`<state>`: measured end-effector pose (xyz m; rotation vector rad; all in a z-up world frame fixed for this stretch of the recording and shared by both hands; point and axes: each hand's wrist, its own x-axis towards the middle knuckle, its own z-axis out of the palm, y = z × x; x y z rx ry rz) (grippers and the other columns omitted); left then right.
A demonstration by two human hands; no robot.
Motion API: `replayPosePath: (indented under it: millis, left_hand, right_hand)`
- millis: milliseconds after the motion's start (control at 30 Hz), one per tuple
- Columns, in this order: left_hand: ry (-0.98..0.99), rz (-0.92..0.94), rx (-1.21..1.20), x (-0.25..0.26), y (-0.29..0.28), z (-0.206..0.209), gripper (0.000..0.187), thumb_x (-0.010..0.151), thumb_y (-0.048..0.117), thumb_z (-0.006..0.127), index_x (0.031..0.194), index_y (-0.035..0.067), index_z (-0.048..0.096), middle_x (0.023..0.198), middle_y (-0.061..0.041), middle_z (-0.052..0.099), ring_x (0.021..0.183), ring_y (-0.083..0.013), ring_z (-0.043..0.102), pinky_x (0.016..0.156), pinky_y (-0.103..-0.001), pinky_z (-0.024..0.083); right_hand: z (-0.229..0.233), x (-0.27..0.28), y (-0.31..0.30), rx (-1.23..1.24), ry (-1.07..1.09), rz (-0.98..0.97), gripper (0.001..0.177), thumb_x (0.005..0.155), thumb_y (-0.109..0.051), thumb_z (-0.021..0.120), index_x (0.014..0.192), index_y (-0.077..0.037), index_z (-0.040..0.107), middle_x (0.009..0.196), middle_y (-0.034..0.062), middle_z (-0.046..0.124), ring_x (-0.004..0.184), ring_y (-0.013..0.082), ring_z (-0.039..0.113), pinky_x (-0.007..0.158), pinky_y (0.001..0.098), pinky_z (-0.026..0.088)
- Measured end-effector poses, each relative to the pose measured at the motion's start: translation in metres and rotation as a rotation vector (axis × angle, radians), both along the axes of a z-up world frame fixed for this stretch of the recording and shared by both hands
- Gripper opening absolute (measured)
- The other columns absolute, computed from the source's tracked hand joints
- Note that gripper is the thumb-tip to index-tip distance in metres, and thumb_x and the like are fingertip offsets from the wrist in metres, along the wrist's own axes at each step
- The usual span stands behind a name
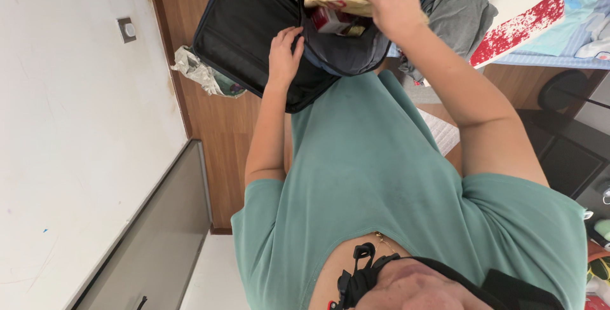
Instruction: The person packs a suitcase by placing a bubble-wrapped item, a brown garment, a star-patterned pouch, a blue bag, and a paper shopping bag inside. The person arranges the items by hand and adjusts their positions within the open suitcase.
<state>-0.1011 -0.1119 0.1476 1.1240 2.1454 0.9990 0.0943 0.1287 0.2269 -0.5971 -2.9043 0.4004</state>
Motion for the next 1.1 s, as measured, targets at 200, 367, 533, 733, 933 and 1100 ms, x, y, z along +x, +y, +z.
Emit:
replayPosePath:
  millis: [200,367,533,733,933,1100]
  left_hand:
    - [0.021,-0.012,-0.023,-0.007,0.005,0.004,0.025,0.097,0.017,0.07,0.121,0.012,0.073,0.126,-0.013,0.068,0.114,-0.0364,0.063,0.099,-0.044,0.051]
    - [0.022,-0.014,-0.007,-0.013,0.008,0.004,0.026,0.098,0.017,0.069,0.122,0.011,0.072,0.128,-0.012,0.067,0.113,-0.0364,0.062,0.098,-0.044,0.051]
    - [0.038,-0.045,0.022,-0.016,0.013,0.001,0.026,0.098,0.02,0.071,0.122,0.011,0.072,0.127,-0.013,0.067,0.112,-0.0361,0.063,0.098,-0.044,0.051]
    - [0.115,-0.117,0.072,-0.019,0.03,0.006,0.028,0.096,0.023,0.074,0.121,0.01,0.072,0.127,-0.015,0.065,0.115,-0.0378,0.06,0.099,-0.045,0.05]
    - [0.108,-0.087,0.198,-0.008,0.037,0.018,0.032,0.098,0.022,0.073,0.127,0.009,0.069,0.132,-0.019,0.062,0.119,-0.0381,0.058,0.102,-0.045,0.048]
    - [-0.741,0.171,0.458,0.049,0.055,0.009,0.049,0.104,0.031,0.069,0.141,0.003,0.054,0.135,-0.013,0.064,0.125,-0.0278,0.062,0.107,-0.037,0.05]
  right_hand:
    - [0.095,0.027,0.011,0.02,0.051,-0.037,0.043,0.087,0.005,0.059,0.126,-0.01,0.069,0.101,0.007,0.074,0.09,0.0261,0.073,0.079,0.0387,0.057]
    - [0.164,0.054,0.013,0.051,0.111,-0.102,0.05,0.081,0.01,0.06,0.126,-0.007,0.071,0.097,0.0092,0.071,0.084,0.0264,0.069,0.079,0.0367,0.055]
    - [0.207,0.076,0.005,0.055,0.234,-0.144,0.044,0.08,0.016,0.061,0.119,0.003,0.076,0.085,0.0136,0.068,0.07,0.0239,0.062,0.065,0.0324,0.048]
    - [0.214,0.104,-0.005,0.114,0.288,-0.216,0.017,0.093,0.01,0.072,0.109,0.007,0.076,0.078,0.0139,0.066,0.067,0.023,0.06,0.062,0.0318,0.045]
    - [0.191,0.14,-0.012,-0.068,0.36,-0.391,0.014,0.101,-0.003,0.071,0.11,0.007,0.076,0.08,0.0127,0.064,0.069,0.0196,0.06,0.065,0.0307,0.044]
    - [0.181,0.162,-0.017,-0.231,0.456,-0.54,0.018,0.104,-0.007,0.074,0.099,0.009,0.067,0.075,0.011,0.059,0.067,0.0129,0.045,0.06,0.0281,0.035]
